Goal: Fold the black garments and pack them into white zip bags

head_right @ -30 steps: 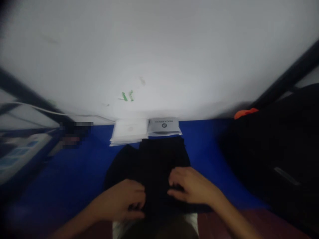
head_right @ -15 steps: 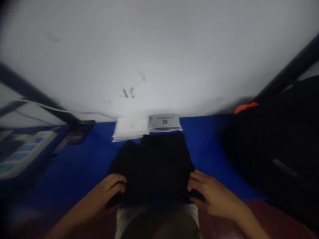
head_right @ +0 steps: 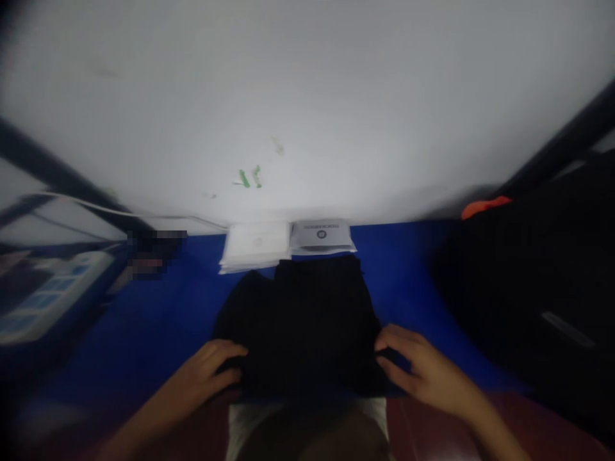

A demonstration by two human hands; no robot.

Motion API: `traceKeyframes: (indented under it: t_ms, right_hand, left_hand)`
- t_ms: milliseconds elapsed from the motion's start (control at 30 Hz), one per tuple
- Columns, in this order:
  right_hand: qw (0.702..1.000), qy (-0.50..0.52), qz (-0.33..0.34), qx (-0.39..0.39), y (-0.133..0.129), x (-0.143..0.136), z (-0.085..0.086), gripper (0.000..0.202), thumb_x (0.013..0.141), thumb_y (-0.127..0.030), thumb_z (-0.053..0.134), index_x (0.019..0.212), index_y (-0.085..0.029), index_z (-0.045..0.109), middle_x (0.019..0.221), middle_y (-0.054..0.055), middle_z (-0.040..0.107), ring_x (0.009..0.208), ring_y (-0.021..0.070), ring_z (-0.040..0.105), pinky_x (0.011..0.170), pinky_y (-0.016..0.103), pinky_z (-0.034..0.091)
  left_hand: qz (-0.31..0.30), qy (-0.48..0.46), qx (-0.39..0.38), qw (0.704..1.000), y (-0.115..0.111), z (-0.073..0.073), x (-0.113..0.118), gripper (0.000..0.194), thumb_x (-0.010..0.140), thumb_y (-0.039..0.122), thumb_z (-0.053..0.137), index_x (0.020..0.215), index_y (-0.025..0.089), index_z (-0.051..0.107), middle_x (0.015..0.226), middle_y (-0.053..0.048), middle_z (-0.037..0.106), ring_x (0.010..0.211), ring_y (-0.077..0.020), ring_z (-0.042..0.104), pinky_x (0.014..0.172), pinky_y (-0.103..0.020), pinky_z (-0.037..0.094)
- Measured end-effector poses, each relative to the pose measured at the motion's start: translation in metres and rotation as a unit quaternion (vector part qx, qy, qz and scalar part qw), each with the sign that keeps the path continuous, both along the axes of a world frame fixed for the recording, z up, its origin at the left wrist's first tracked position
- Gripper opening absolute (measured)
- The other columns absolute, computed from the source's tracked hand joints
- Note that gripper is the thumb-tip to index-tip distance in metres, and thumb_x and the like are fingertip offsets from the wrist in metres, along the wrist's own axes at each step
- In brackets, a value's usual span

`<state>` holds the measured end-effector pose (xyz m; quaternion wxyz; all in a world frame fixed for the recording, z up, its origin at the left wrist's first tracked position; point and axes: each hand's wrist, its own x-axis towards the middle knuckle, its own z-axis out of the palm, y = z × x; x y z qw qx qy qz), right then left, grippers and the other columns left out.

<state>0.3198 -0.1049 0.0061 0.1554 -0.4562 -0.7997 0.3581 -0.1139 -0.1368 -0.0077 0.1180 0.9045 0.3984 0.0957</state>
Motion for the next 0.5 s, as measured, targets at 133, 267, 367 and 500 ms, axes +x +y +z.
traceKeyframes:
  t_ms: [133, 267, 367, 500]
  right_hand:
    - [1.000, 0.000, 0.003, 0.005, 0.0013, -0.0011, -0.0034, 0.009, 0.092, -0.029, 0.054, 0.098, -0.026, 0.060, 0.092, 0.004, 0.065, 0.085, 0.0207, 0.064, 0.077, 0.036, 0.053]
    - [1.000, -0.006, 0.004, 0.002, 0.0022, -0.0017, -0.0042, 0.010, 0.092, -0.030, 0.053, 0.095, -0.025, 0.061, 0.090, 0.004, 0.065, 0.083, 0.0204, 0.064, 0.075, 0.035, 0.053]
    - [1.000, -0.007, 0.000, 0.004, 0.0022, -0.0012, -0.0043, 0.009, 0.092, -0.030, 0.054, 0.095, -0.025, 0.061, 0.090, 0.004, 0.065, 0.083, 0.0201, 0.064, 0.075, 0.035, 0.053]
    - [1.000, -0.001, -0.002, -0.002, 0.0019, -0.0008, -0.0042, 0.009, 0.092, -0.029, 0.054, 0.096, -0.025, 0.061, 0.091, 0.004, 0.065, 0.084, 0.0202, 0.064, 0.076, 0.035, 0.053]
  left_hand:
    - [0.012, -0.004, 0.029, 1.000, -0.0004, -0.0062, -0.0053, 0.025, 0.088, 0.011, 0.052, 0.102, 0.028, 0.066, 0.119, -0.001, 0.064, 0.110, -0.0198, 0.057, 0.096, -0.035, 0.049]
    - [-0.005, -0.002, 0.051, 0.999, 0.0009, -0.0057, -0.0097, 0.023, 0.089, 0.011, 0.052, 0.100, 0.026, 0.065, 0.119, -0.002, 0.065, 0.111, -0.0208, 0.057, 0.098, -0.038, 0.048]
    - [-0.004, -0.005, 0.042, 0.999, 0.0030, -0.0038, -0.0103, 0.022, 0.089, 0.012, 0.051, 0.099, 0.026, 0.065, 0.118, -0.001, 0.065, 0.109, -0.0194, 0.057, 0.097, -0.035, 0.048]
    - [0.004, -0.027, 0.028, 0.999, 0.0044, 0.0024, -0.0062, 0.021, 0.088, 0.008, 0.046, 0.088, 0.020, 0.063, 0.110, -0.005, 0.066, 0.104, -0.0193, 0.059, 0.091, -0.035, 0.050]
